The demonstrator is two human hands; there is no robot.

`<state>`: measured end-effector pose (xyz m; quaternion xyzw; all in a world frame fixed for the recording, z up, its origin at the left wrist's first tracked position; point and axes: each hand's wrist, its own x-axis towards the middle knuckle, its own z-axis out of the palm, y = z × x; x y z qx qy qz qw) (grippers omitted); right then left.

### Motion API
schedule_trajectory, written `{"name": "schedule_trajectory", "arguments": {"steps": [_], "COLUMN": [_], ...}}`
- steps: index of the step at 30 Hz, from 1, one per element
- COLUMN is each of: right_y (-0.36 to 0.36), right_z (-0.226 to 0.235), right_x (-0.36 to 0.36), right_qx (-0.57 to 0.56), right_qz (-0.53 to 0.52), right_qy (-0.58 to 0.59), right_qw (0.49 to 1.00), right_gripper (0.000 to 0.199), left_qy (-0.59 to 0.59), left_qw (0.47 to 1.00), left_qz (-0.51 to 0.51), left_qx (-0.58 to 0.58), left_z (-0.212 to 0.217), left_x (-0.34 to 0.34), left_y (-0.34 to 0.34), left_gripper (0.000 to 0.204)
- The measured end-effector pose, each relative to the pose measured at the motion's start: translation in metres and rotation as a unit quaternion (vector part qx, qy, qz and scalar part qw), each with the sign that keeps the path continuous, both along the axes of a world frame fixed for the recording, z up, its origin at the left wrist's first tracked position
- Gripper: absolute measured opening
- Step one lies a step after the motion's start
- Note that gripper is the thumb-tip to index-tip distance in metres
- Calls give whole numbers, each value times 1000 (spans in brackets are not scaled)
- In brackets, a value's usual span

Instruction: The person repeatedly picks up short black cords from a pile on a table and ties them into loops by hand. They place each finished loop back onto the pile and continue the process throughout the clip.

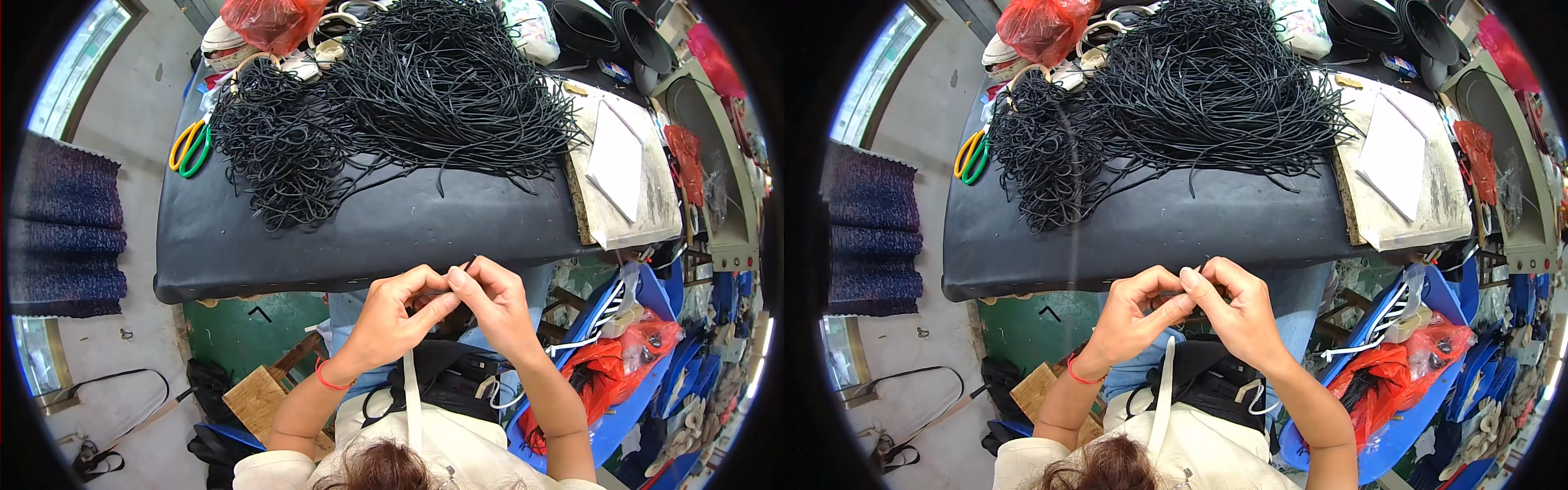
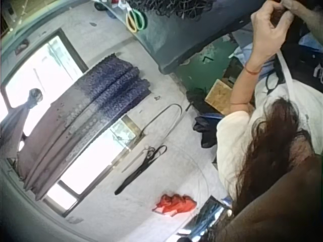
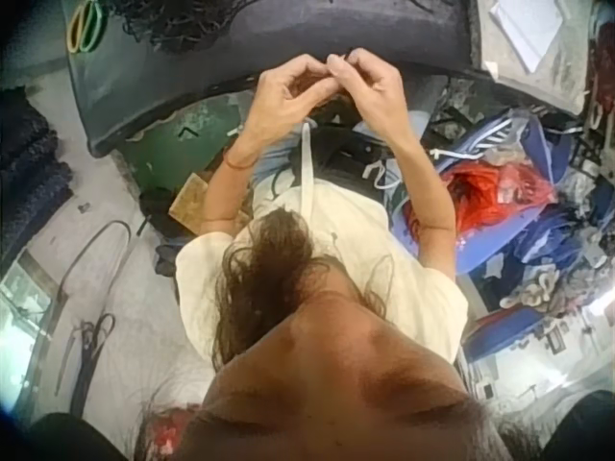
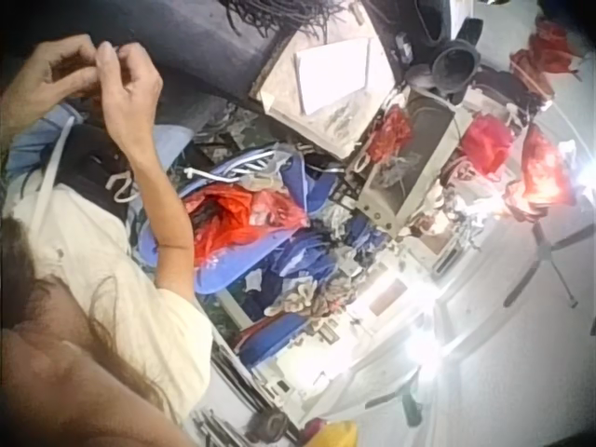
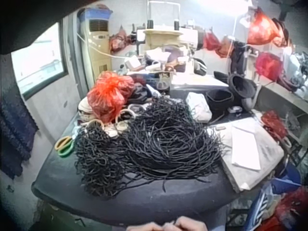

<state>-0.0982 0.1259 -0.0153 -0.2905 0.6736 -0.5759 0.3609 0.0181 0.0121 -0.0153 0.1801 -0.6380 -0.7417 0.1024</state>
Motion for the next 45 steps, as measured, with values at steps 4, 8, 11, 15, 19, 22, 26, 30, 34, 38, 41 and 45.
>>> {"name": "schedule_trajectory", "arguments": {"steps": [4, 8, 11, 15, 19, 22, 26, 30, 34, 38, 41, 45], "right_y": [0, 0, -4, -12, -13, -5, 0, -2, 1, 1, 0, -10], "right_z": [7, 5, 5, -1, 6, 17, 7, 14, 14, 12, 8, 11], "right_x": [-2, -4, -3, -8, -17, -20, -17, -11, -8, -10, -10, 8], "right_qx": [11, -36, -46, -49, -30, 17, -9, -26, -34, -26, -46, -51], "right_qz": [-15, -57, -82, -97, -73, -43, -5, 5, 18, 25, 7, -14], "right_qy": [31, 40, 56, -18, -73, -98, -137, -131, -118, -149, -230, -225], "right_qw": [999, 997, 994, 994, 994, 994, 991, 991, 992, 988, 972, 973], "right_gripper": [31, 31, 32, 36, 21, 16, 16, 15, 15, 16, 18, 18], "left_qy": [-53, -12, -1, 22, -6, 18, 34, 25, 18, 16, 90, 143], "left_qw": [998, 996, 996, 988, 993, 987, 988, 985, 979, 973, 955, 936], "left_qz": [-29, -1, 38, 95, 114, 153, 145, 166, 192, 198, 240, 217], "left_qx": [11, 88, 84, -120, 34, 44, 28, 30, 64, 114, 147, 236], "left_z": [-3, -2, -2, 0, -17, -16, -19, -16, -11, -10, -13, -11], "left_x": [2, -1, 1, -2, -5, -12, -11, -11, -12, -15, -22, -28], "left_y": [-2, 5, 14, 25, 19, 17, 19, 21, 24, 20, 21, 12], "left_gripper": [13, 15, 15, 16, 19, 18, 17, 18, 17, 17, 19, 19]}}
